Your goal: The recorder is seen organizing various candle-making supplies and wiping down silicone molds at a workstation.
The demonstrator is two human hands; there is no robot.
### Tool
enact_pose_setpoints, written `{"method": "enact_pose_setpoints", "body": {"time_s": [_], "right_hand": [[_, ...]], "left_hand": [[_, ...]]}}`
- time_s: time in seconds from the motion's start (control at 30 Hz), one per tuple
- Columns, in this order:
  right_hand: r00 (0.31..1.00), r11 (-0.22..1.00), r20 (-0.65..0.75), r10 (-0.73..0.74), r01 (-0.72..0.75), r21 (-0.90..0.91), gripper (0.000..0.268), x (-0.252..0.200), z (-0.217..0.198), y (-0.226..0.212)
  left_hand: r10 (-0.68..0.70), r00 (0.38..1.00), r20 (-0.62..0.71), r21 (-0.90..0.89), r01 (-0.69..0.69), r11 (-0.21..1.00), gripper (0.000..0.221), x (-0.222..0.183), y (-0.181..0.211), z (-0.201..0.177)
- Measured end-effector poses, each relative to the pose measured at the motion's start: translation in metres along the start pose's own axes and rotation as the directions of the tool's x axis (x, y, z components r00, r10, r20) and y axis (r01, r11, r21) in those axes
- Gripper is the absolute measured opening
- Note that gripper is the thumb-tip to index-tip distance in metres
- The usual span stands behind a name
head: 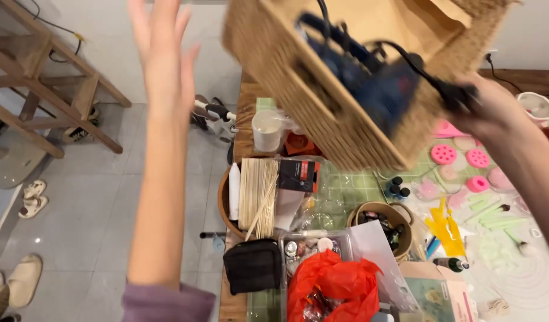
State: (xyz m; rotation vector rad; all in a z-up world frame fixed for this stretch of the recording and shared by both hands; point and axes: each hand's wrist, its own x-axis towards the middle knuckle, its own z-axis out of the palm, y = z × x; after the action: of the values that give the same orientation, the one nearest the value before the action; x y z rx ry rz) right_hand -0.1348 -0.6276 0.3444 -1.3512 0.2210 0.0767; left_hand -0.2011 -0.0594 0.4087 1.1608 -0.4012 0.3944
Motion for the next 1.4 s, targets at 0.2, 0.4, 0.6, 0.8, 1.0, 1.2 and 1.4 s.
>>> {"method": "enact_pose_setpoints", "body": {"time_s": [0.2, 0.4, 0.6, 0.8, 1.0, 1.2, 1.4], "right_hand": [[0.996, 0.998, 0.084, -0.023, 0.018, 0.067, 0.009, 0.092, 0.165, 0.025], [0.989, 0.975, 0.055, -0.138, 0.126, 0.183, 0.06, 0.082, 0.314, 0.061], [0.937, 0.936, 0.017, -0.35, 0.348, 0.057, 0.092, 0.112, 0.387, 0.112], [0.939, 0.975, 0.266, -0.218, 0.22, 0.022, 0.09, 0.122, 0.377, 0.123], [0.924, 0.897, 0.28, -0.26, 0.339, -0.284, 0.056, 0.249, 0.228, 0.223], [0.949, 0.599, 0.012, 0.315, -0.189, -0.779, 0.065, 0.263, 0.163, 0.313], [0.78, -0.161, 0.442, 0.443, 0.554, -0.816, 0.077, 0.276, 0.092, 0.448]], "left_hand": [[-0.396, 0.888, -0.236, -0.153, 0.368, 0.917, 0.128, -0.04, -0.058, 0.039], [-0.286, 0.85, -0.442, -0.101, 0.27, 0.958, 0.121, 0.029, -0.156, -0.004], [-0.272, 0.729, -0.628, -0.21, 0.178, 0.961, 0.067, 0.031, -0.202, -0.104], [0.162, 0.674, -0.721, 0.383, 0.192, 0.903, 0.016, 0.053, -0.224, -0.168], [-0.107, 0.665, -0.739, 0.04, 0.202, 0.978, 0.006, 0.031, -0.29, -0.279], [-0.164, 0.625, -0.763, -0.01, 0.243, 0.97, 0.019, 0.002, -0.272, -0.271], [-0.119, 0.534, -0.837, 0.217, 0.524, 0.823, 0.016, -0.008, -0.269, -0.278]]}}
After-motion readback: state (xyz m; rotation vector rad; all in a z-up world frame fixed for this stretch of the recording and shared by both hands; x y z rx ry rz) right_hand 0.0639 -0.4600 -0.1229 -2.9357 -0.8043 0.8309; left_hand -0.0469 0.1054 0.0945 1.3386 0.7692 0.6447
